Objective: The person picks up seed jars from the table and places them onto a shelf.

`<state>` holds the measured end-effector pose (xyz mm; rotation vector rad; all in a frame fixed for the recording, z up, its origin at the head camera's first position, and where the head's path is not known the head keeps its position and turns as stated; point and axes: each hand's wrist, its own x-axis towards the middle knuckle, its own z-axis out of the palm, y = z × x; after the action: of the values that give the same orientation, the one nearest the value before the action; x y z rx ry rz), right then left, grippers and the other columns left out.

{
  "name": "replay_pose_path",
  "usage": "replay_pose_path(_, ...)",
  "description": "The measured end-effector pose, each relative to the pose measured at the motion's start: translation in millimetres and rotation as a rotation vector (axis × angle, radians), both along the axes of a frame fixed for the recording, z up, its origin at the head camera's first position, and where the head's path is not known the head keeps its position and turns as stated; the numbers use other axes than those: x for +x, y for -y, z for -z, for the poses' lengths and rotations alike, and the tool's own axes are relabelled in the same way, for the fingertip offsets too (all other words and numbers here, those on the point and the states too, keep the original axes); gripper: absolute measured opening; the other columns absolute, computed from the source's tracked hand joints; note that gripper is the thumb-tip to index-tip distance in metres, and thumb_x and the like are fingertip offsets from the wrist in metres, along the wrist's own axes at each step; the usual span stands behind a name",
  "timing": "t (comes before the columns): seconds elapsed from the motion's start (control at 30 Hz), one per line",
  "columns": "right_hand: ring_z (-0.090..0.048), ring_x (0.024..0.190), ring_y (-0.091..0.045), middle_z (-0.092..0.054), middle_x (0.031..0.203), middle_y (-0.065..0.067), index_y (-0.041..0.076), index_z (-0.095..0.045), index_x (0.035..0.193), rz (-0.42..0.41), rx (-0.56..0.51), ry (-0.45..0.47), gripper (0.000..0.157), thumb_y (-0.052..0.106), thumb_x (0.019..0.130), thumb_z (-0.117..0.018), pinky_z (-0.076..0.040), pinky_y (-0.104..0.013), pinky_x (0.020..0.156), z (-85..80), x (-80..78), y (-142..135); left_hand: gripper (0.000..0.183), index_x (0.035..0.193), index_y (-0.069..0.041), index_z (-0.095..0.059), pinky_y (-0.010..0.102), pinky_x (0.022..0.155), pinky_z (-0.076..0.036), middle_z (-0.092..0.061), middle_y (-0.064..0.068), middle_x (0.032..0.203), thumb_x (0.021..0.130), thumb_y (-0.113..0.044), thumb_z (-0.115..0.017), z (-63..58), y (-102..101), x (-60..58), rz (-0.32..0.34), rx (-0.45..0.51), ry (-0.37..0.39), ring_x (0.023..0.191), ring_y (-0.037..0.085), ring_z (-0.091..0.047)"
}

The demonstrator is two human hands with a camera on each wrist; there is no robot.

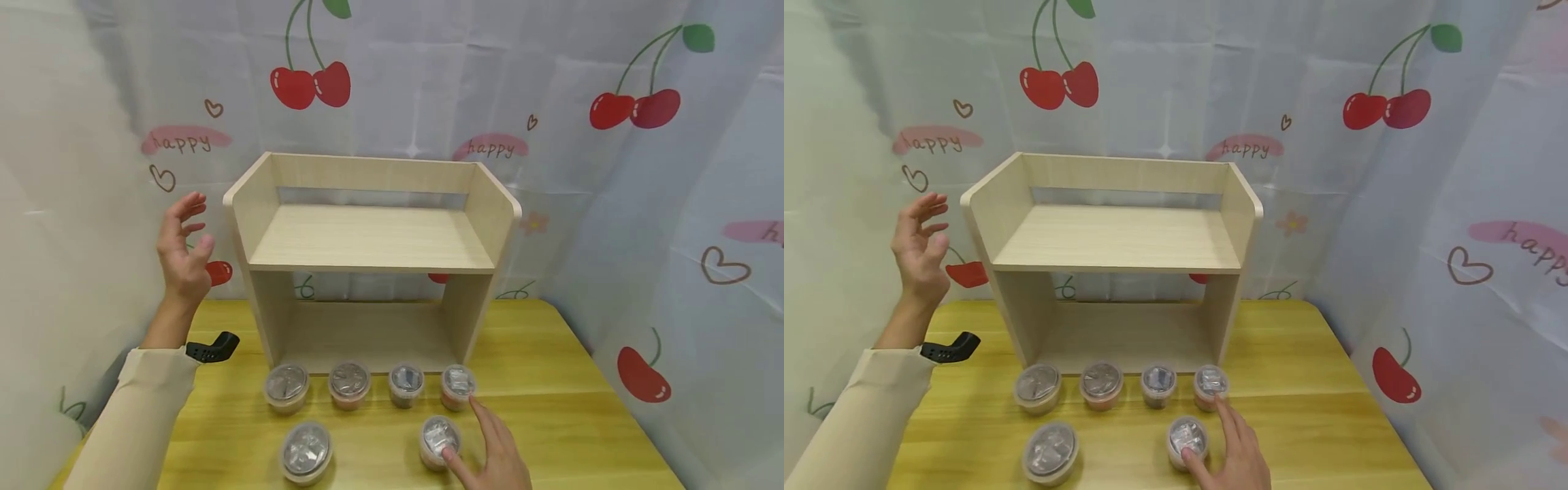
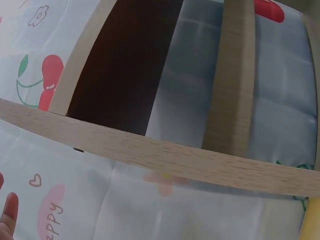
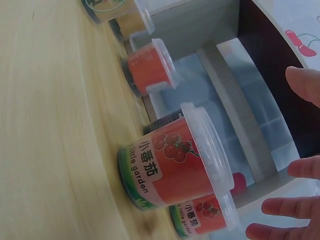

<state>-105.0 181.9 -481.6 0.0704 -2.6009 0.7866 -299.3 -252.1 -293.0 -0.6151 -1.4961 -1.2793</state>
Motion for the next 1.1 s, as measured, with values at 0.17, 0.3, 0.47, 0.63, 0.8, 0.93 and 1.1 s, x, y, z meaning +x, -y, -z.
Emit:
replay_pose_path(0.17, -0.056, 0.117, -0.041, -0.057, 0.134, -0.018, 0.011, -0.048, 0.144, 0.013, 0.006, 0.033, 0.087, 0.055, 0.075, -0.078, -0.047, -0.061, 0.085, -0.6, 2.0, 0, 0.067, 0.13, 0.013, -0.05, 0.027, 0.089, -0.04, -0.059, 0.011, 0.128, 0.082, -0.032, -0.06, -8.1, -5, -9.0, 0.076, 0.0, -0.024, 0.117, 0.024, -0.051)
replay_pose_path(0.3, -0.056, 0.118, -0.04, -0.056, 0.136, -0.017, 0.013, -0.047, 0.145, 0.001, -0.004, 0.057, 0.089, 0.057, 0.074, -0.078, -0.048, -0.061, 0.085, 2.4, 1.6, -1, 0.071, 0.129, 0.013, -0.051, 0.027, 0.088, -0.039, -0.06, 0.009, 0.128, 0.078, -0.034, -0.063, -11.7, -10, -15.4, 0.11, 0.002, -0.036, 0.118, 0.023, -0.05)
replay_pose_path(0.47, -0.056, 0.117, -0.039, -0.056, 0.136, -0.015, 0.015, -0.048, 0.145, 0.0, -0.018, 0.079, 0.089, 0.055, 0.072, -0.081, -0.049, -0.059, 0.084, 6.2, 4.2, -4, 0.072, 0.128, 0.015, -0.05, 0.027, 0.087, -0.04, -0.06, 0.006, 0.127, 0.075, -0.032, -0.063, -12.8, -17, -21.8, 0.132, 0.009, -0.045, 0.117, 0.023, -0.05)
replay_pose_path(0.63, -0.058, 0.115, -0.038, -0.057, 0.135, -0.015, 0.015, -0.05, 0.143, 0.002, -0.017, 0.032, 0.087, 0.051, 0.071, -0.083, -0.05, -0.059, 0.082, 9.0, 2.9, -6, 0.073, 0.127, 0.012, -0.053, 0.027, 0.088, -0.038, -0.06, 0.005, 0.126, 0.074, -0.037, -0.065, -22.1, -24, -26.3, 0.162, 0.028, -0.06, 0.118, 0.026, -0.049)
replay_pose_path(0.8, -0.058, 0.114, -0.038, -0.058, 0.133, -0.015, 0.015, -0.05, 0.143, -0.011, -0.02, -0.005, 0.087, 0.048, 0.07, -0.084, -0.05, -0.059, 0.081, 12.4, 0.9, -9, 0.072, 0.125, 0.011, -0.054, 0.027, 0.09, -0.038, -0.061, 0.004, 0.125, 0.072, -0.037, -0.065, -29.4, -30, -29.4, 0.167, 0.025, -0.059, 0.118, 0.026, -0.05)
replay_pose_path(0.93, -0.058, 0.114, -0.036, -0.058, 0.133, -0.014, 0.015, -0.05, 0.143, -0.027, -0.028, -0.004, 0.088, 0.048, 0.07, -0.084, -0.05, -0.058, 0.081, 14.1, -0.3, -10, 0.067, 0.124, 0.011, -0.055, 0.027, 0.091, -0.037, -0.062, 0.003, 0.124, 0.072, -0.031, -0.06, -32.8, -31, -29.5, 0.167, 0.021, -0.049, 0.118, 0.024, -0.05)
replay_pose_path(1.1, -0.059, 0.114, -0.034, -0.058, 0.133, -0.011, 0.016, -0.05, 0.143, -0.029, -0.028, -0.007, 0.088, 0.047, 0.069, -0.085, -0.051, -0.057, 0.081, 16.6, -1.3, -11, 0.06, 0.122, 0.007, -0.058, 0.026, 0.089, -0.039, -0.064, 0.005, 0.122, 0.074, -0.028, -0.061, -34.9, -32, -29.6, 0.205, 0.046, -0.042, 0.118, 0.025, -0.051)
